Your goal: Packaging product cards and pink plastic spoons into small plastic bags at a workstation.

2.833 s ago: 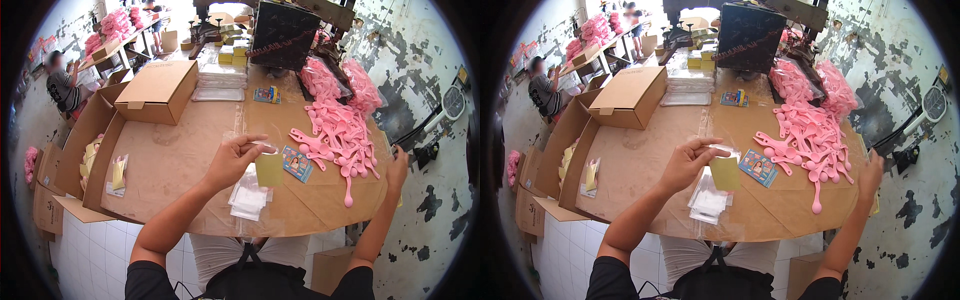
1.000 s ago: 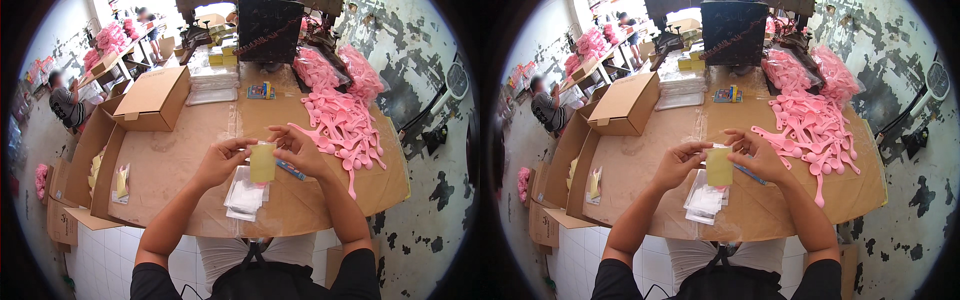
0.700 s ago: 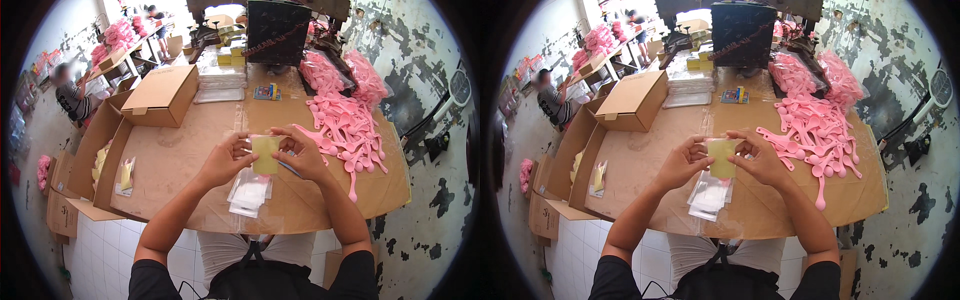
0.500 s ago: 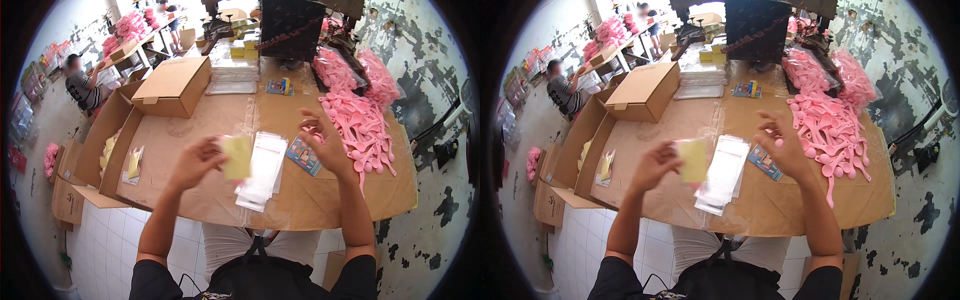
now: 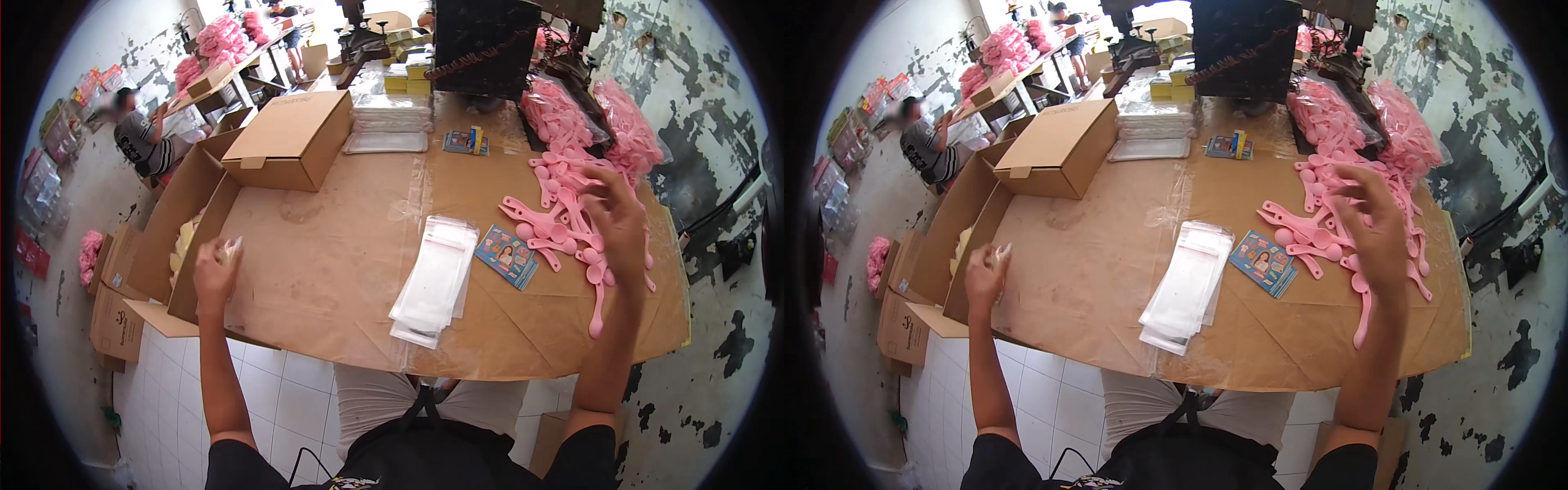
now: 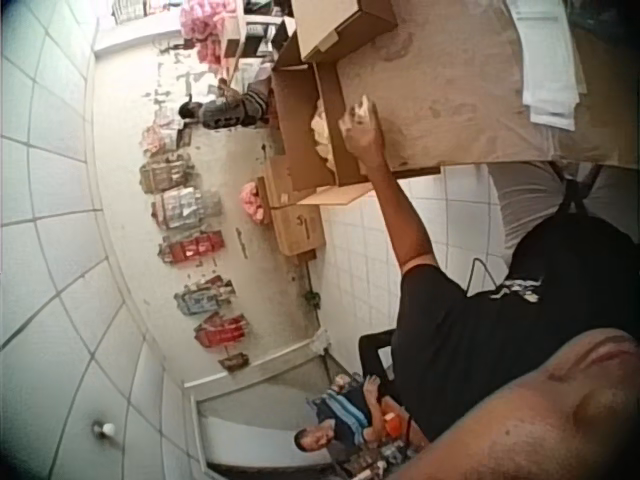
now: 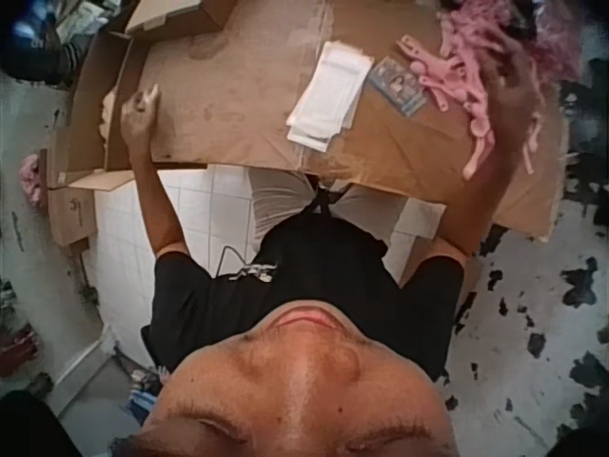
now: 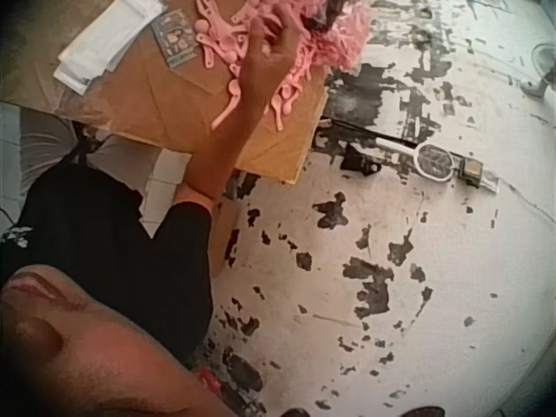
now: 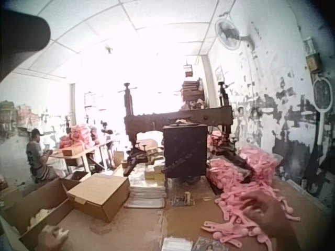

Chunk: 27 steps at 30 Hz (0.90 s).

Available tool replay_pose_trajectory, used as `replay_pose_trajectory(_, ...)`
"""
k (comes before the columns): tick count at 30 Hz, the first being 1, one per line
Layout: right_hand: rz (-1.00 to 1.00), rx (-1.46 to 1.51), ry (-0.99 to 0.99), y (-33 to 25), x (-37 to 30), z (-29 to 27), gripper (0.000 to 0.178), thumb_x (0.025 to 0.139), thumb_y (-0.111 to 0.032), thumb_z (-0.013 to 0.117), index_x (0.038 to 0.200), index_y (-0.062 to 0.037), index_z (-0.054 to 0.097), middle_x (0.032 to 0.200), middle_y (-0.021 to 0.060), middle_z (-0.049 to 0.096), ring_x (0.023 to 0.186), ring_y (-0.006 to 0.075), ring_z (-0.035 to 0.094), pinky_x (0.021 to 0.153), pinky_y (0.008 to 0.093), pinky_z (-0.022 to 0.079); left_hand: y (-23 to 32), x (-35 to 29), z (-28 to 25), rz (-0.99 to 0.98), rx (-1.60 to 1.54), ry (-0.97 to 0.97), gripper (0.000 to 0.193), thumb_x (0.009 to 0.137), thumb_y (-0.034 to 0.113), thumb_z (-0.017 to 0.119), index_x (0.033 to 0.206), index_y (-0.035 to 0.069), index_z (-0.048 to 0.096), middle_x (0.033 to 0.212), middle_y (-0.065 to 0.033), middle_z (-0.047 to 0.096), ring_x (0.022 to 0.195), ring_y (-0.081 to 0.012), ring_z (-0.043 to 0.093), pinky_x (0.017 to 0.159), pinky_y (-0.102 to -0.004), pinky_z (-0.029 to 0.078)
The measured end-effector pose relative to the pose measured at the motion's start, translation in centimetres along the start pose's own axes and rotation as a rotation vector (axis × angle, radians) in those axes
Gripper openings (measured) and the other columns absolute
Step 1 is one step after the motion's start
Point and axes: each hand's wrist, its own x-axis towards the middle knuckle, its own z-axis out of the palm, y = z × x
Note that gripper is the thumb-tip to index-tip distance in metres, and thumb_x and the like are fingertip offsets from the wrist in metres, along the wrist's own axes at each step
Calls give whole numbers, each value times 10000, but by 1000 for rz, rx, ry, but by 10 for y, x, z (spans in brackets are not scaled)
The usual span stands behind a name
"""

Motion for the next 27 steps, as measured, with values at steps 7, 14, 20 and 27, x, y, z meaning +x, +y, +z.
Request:
replay_pose_trajectory(7, 176, 414, 281, 95, -58, -246, 462, 1013, -321, 576, 1333, 12, 572, 1208, 85, 648, 1076, 165, 636, 871, 313, 514, -11, 22, -9, 290, -245, 210, 283, 977, 166, 617, 1197, -5, 667, 1043, -173, 702, 910, -257, 705, 775, -384, 550)
replay_pose_trajectory(14, 960, -939, 261, 188, -117, -359, 330, 1039, -215, 490, 1239, 20, 608, 714, 100, 620, 590, 229, 646, 551, 330, 530, -84, 120, -15, 158, 142, 565, 390, 960, 263, 677, 1173, -61, 642, 1221, -180, 644, 1045, -305, 660, 923, -399, 529)
replay_pose_trajectory(20, 300, -2044, 426, 176, -151, -347, 209, 878, -64, 624, 1082, -66, 672, 1031, 122, 661, 1054, 290, 644, 937, 407, 494, 124, 39, 29, 335, -517, -145, 308, 889, 241, 736, 1062, -12, 706, 951, -140, 706, 816, -217, 686, 727, -332, 540)
replay_pose_trajectory(27, -48, -577, -12, 64, -41, -56, 234, 846, -58, 652, 1073, -9, 677, 1076, 158, 676, 991, 291, 646, 893, 378, 497, 260, -53, 69, 584, -429, -610, 305, 855, 319, 755, 869, 19, 700, 829, -137, 701, 720, -277, 666, 679, -386, 526)
